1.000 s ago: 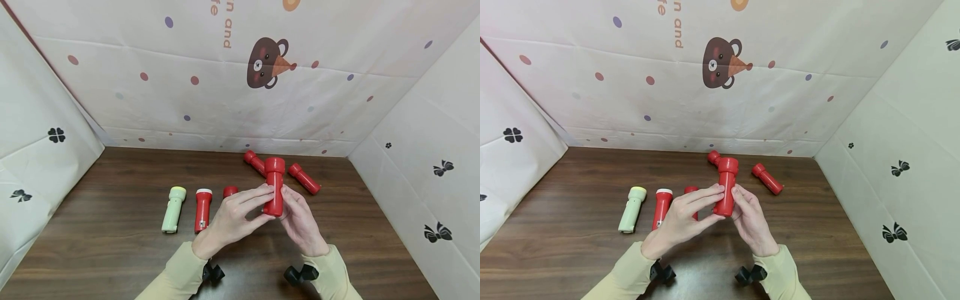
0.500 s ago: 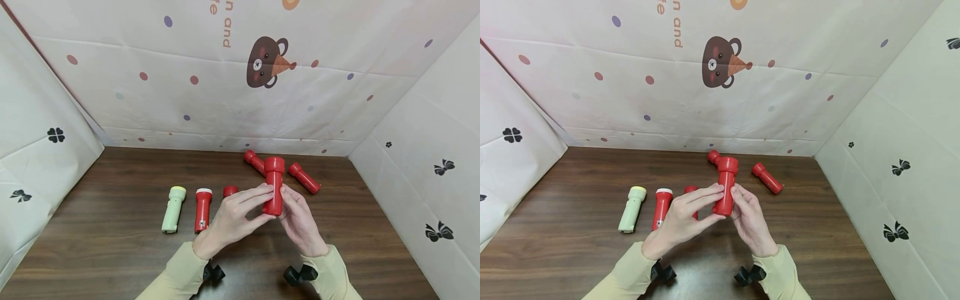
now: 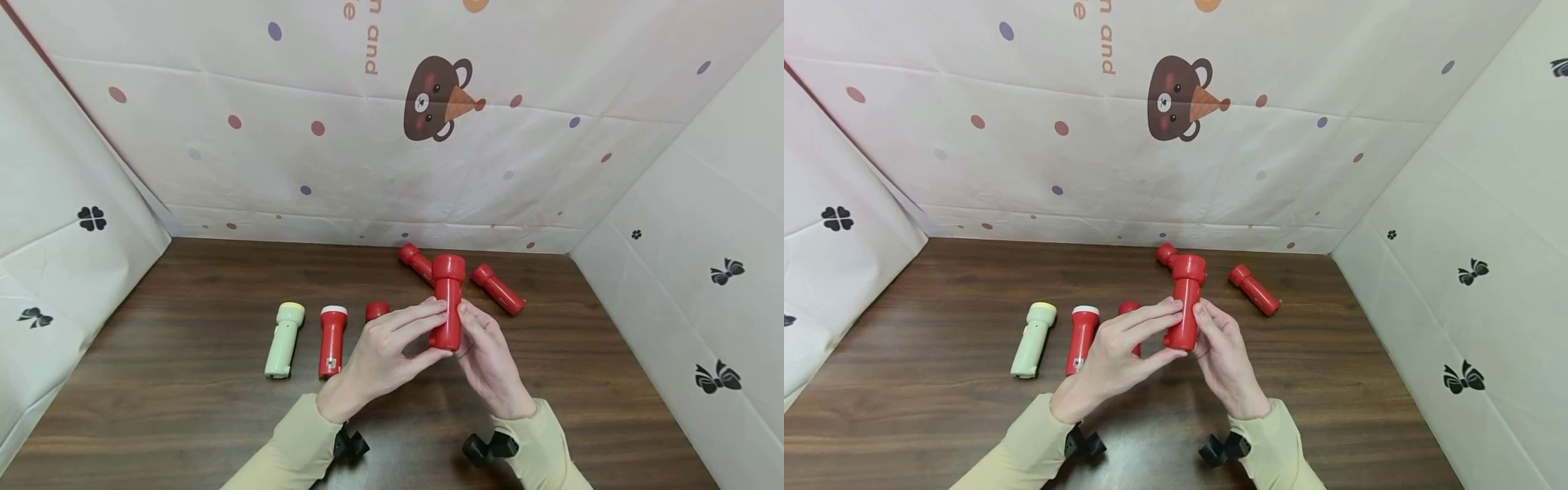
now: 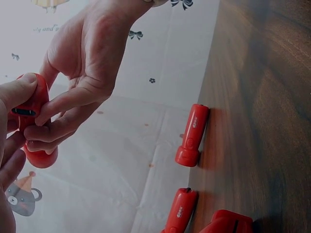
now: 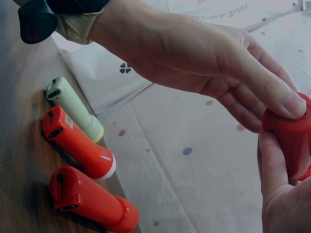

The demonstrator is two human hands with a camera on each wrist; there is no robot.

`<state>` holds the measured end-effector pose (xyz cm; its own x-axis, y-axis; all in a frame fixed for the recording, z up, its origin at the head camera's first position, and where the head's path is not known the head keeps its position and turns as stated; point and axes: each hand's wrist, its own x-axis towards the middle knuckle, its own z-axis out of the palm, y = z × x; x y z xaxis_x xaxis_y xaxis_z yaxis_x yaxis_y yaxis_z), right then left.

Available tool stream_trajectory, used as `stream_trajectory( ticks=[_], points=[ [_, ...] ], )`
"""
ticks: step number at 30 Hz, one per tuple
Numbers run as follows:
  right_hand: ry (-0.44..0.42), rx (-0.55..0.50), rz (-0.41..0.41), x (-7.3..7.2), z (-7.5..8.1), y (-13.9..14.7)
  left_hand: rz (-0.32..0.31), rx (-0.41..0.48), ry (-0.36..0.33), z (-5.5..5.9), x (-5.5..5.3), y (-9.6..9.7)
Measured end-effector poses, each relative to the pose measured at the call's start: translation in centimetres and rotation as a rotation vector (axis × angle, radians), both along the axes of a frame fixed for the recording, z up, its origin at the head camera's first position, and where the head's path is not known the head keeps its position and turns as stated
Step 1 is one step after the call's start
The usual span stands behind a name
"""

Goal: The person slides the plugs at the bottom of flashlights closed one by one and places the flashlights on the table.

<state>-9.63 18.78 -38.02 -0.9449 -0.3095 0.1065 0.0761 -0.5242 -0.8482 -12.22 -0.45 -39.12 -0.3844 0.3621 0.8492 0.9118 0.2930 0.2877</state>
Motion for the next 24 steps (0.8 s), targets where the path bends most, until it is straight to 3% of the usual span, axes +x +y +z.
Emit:
stream_trajectory(
  ticks=[11,20,24],
  points=[
    [0.001,0.078,-0.032,0.06,0.48,0.38,-0.001,-0.014,0.022,0.15,-0.12,0.04],
    [-0.035,0.175,-0.094,-0.32,0.45,0.5,-0.007,-0.092,-0.073,0.12,-0.16,-0.37],
    [-0.037,0.228,-0.128,-0.58,0.33,0.44,-0.028,-0.087,-0.124,-0.02,-0.27,-0.52]
  ],
)
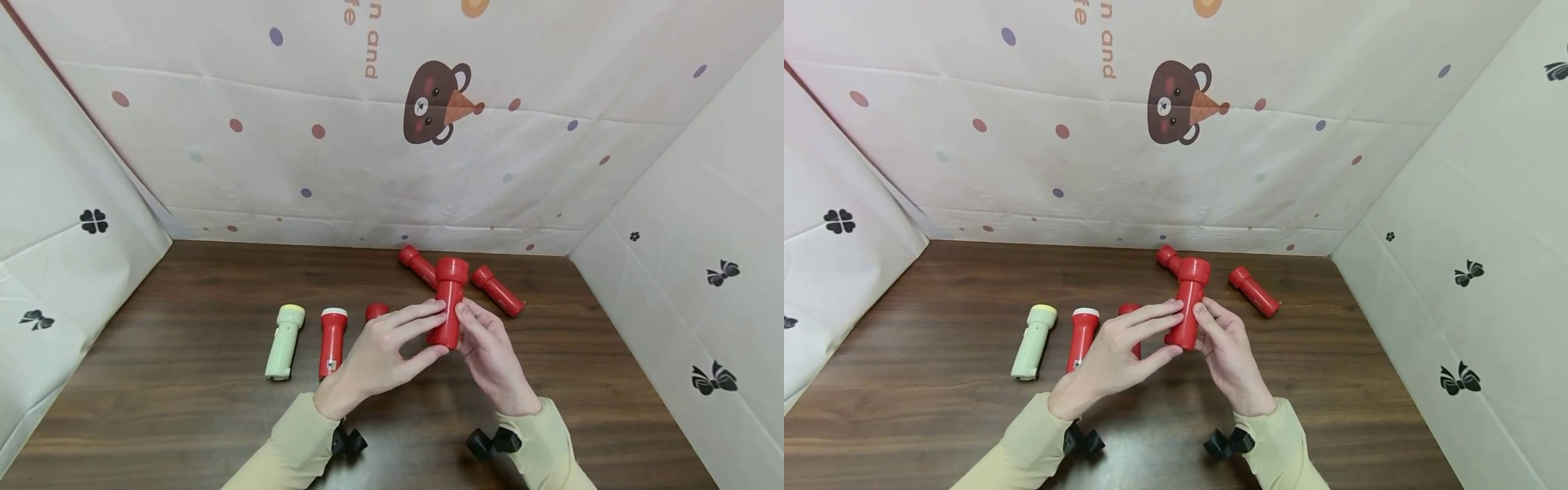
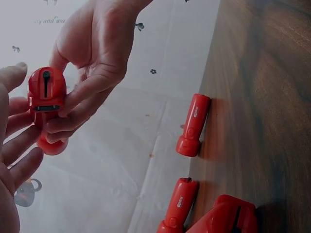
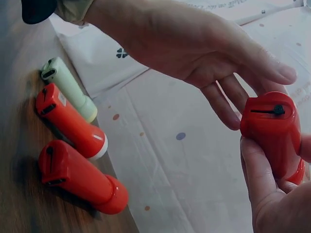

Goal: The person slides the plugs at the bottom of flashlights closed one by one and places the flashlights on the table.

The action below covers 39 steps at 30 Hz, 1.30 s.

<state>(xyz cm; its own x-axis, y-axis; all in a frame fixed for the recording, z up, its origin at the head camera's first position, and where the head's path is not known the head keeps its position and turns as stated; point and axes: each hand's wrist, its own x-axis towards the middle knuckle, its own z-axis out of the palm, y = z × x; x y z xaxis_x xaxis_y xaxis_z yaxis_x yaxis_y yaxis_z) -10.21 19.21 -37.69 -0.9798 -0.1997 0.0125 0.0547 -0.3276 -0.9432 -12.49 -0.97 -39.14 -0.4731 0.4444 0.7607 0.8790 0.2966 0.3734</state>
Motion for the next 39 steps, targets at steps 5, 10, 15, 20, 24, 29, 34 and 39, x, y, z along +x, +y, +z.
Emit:
stream_trajectory(
  ticks=[5,10,15,20,24,29,34,39],
  points=[
    [0.011,0.067,-0.044,-0.3,-0.2,-0.1,-0.027,0.043,-0.054,-0.1,-0.1,-0.1],
    [0.032,0.174,-0.106,-0.3,-0.4,-0.3,-0.041,0.102,-0.104,-0.2,-0.3,-0.3],
    [0.044,0.305,-0.166,-0.2,-0.4,-0.9,-0.027,0.155,-0.192,-0.1,-0.4,-0.6],
    [0.052,0.398,-0.215,-0.1,-0.4,-1.3,-0.017,0.176,-0.24,-0.1,-0.4,-0.6],
    [0.07,0.465,-0.225,0.0,-0.4,-1.4,0.004,0.186,-0.26,0.1,-0.4,-0.7],
    [0.113,0.502,-0.201,0.2,-0.6,-1.4,0.055,0.212,-0.286,0.3,-0.3,-0.9],
    [0.201,0.581,-0.189,0.2,-1.0,-1.4,0.094,0.237,-0.321,0.8,-0.4,-1.2],
    [0.241,0.664,-0.213,0.4,-1.0,-1.6,0.109,0.196,-0.308,1.8,-0.8,-1.3]
  ],
)
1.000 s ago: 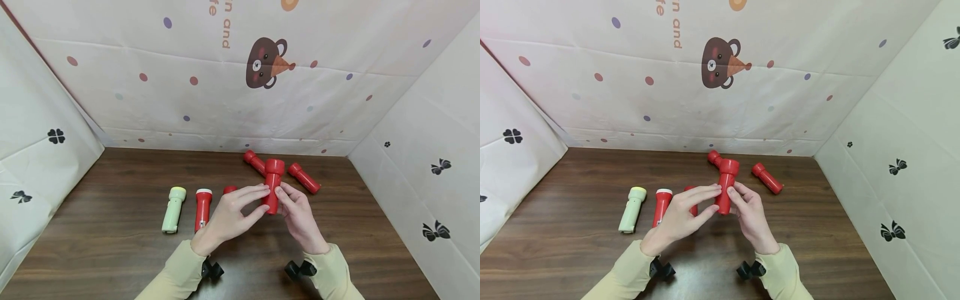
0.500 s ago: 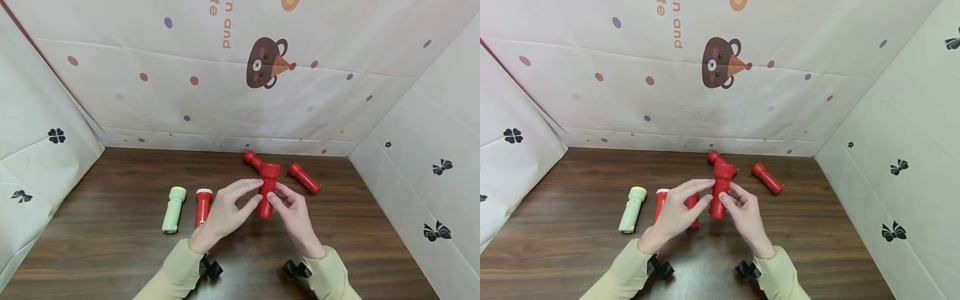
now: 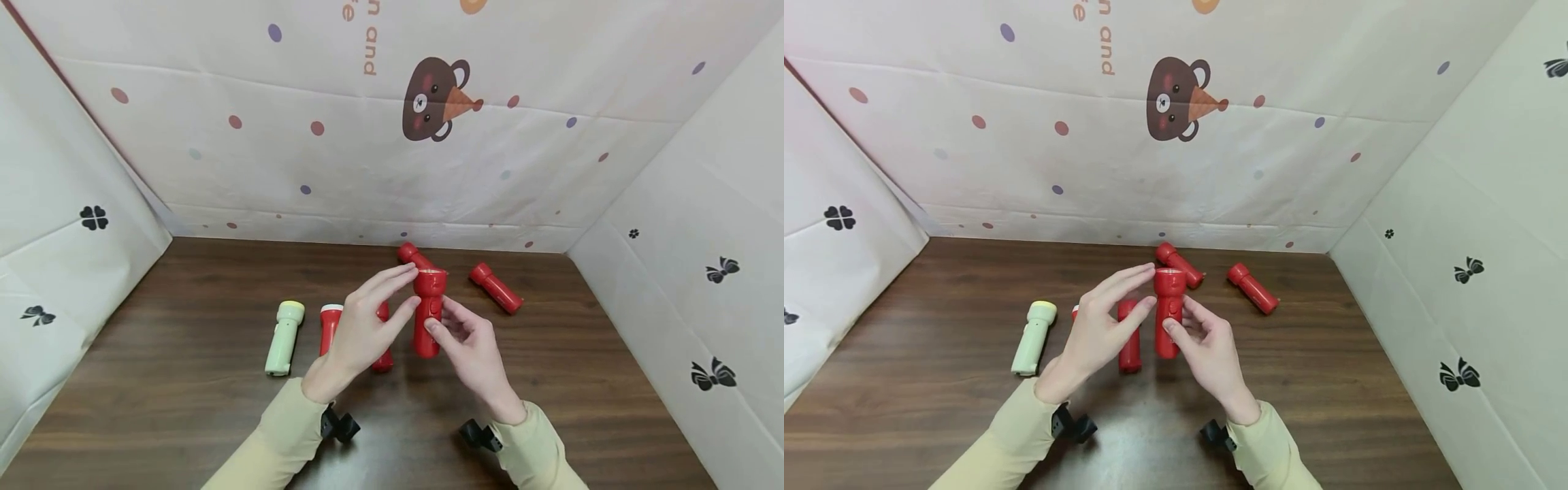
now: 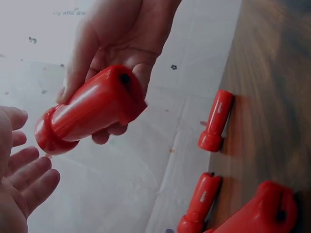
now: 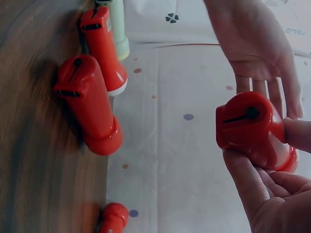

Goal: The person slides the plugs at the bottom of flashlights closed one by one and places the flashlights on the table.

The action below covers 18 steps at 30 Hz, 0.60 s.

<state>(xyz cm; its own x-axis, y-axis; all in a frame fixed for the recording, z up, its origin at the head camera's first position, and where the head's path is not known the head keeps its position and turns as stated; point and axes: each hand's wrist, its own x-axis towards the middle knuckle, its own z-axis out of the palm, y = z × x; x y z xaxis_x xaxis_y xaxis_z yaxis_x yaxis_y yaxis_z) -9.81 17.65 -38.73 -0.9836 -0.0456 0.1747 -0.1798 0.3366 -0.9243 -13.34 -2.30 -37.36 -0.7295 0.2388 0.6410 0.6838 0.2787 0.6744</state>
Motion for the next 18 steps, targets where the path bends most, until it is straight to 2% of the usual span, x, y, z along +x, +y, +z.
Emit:
stream_trajectory(
  ticks=[4,9,18],
  points=[
    [0.021,0.053,-0.03,0.2,0.1,-0.4,0.009,-0.078,0.027,0.7,-0.5,-0.2],
    [0.066,0.119,-0.049,0.2,0.2,-0.7,0.007,-0.172,0.051,1.0,-1.0,-0.4],
    [0.103,0.179,-0.054,0.1,0.2,-0.8,-0.019,-0.261,0.094,1.2,-1.9,-0.6]
  ],
)
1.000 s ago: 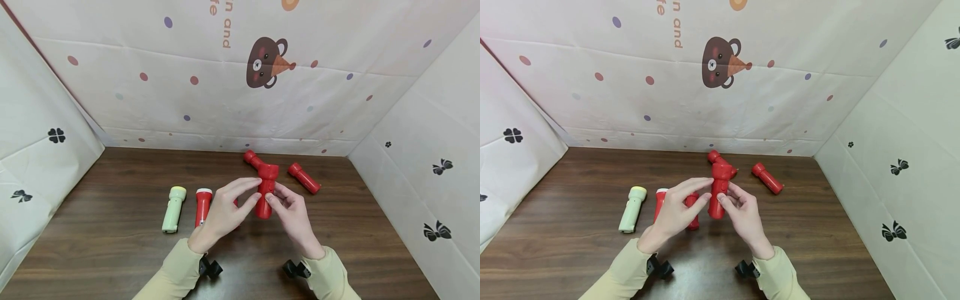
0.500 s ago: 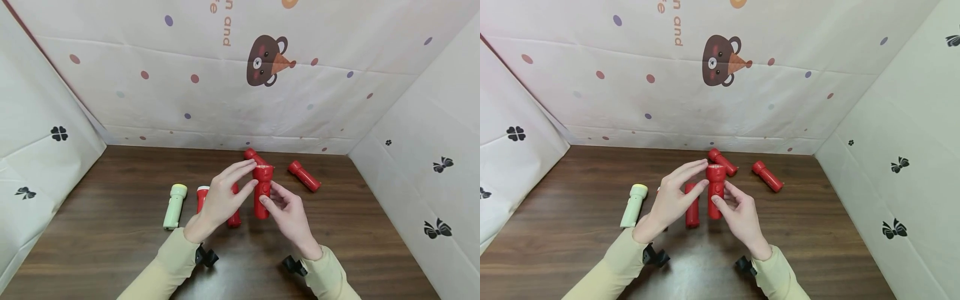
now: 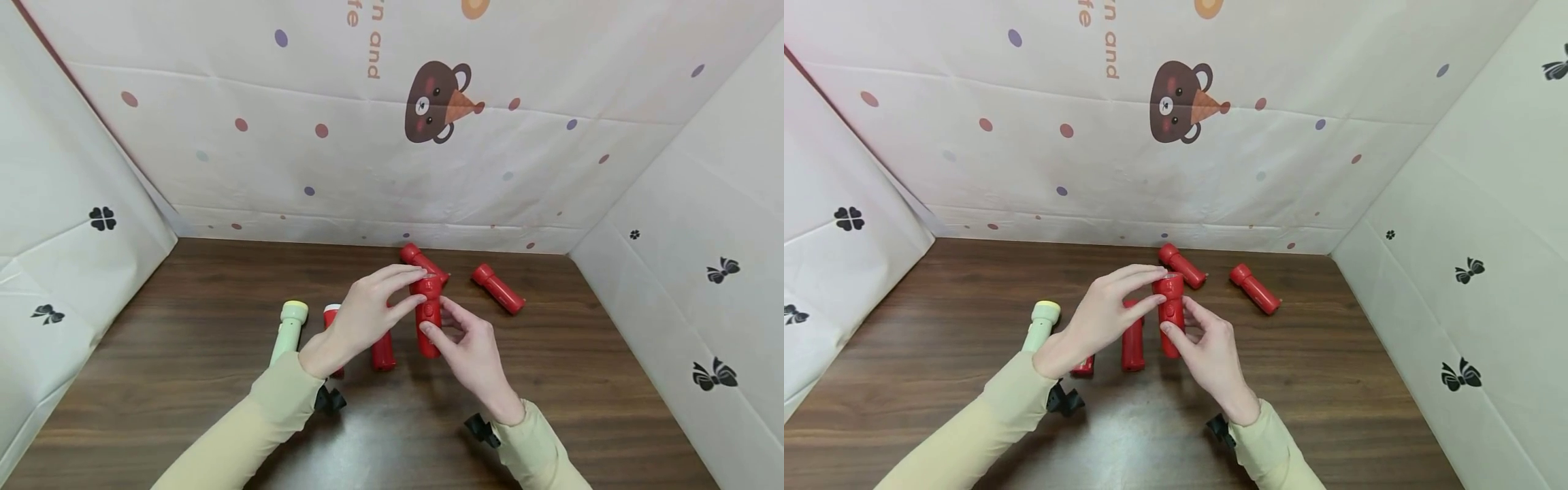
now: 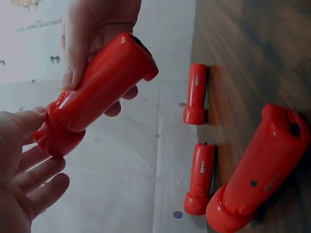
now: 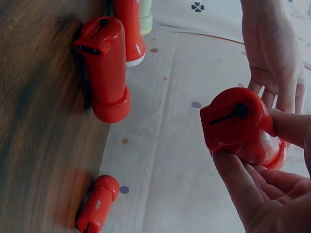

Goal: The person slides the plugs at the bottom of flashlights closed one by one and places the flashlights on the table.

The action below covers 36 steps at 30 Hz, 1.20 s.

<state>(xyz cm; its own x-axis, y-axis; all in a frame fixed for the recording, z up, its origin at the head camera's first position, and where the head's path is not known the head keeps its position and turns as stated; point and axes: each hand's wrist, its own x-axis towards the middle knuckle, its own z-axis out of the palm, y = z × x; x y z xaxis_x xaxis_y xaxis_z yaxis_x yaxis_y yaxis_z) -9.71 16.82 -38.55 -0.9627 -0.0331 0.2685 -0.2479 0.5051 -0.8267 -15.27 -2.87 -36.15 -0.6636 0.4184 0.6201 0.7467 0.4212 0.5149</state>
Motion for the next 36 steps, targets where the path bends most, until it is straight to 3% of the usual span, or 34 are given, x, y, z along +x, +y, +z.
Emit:
stream_trajectory(
  ticks=[6,14,20,27,36],
  points=[
    [-0.024,0.042,-0.011,-0.3,0.2,0.3,-0.001,-0.065,0.001,0.5,-0.5,-0.1],
    [-0.062,0.075,-0.02,-0.9,-0.2,0.3,0.003,-0.205,-0.104,1.0,-1.3,-0.2],
    [-0.119,0.132,-0.037,-1.1,-0.5,0.6,-0.028,-0.282,-0.183,0.8,-1.9,0.0],
    [-0.139,0.203,-0.048,-1.7,-0.5,1.2,-0.037,-0.34,-0.198,0.6,-2.9,0.8],
    [-0.162,0.28,-0.021,-2.8,-1.0,1.3,-0.044,-0.423,-0.272,-0.1,-4.4,1.3]
  ],
)
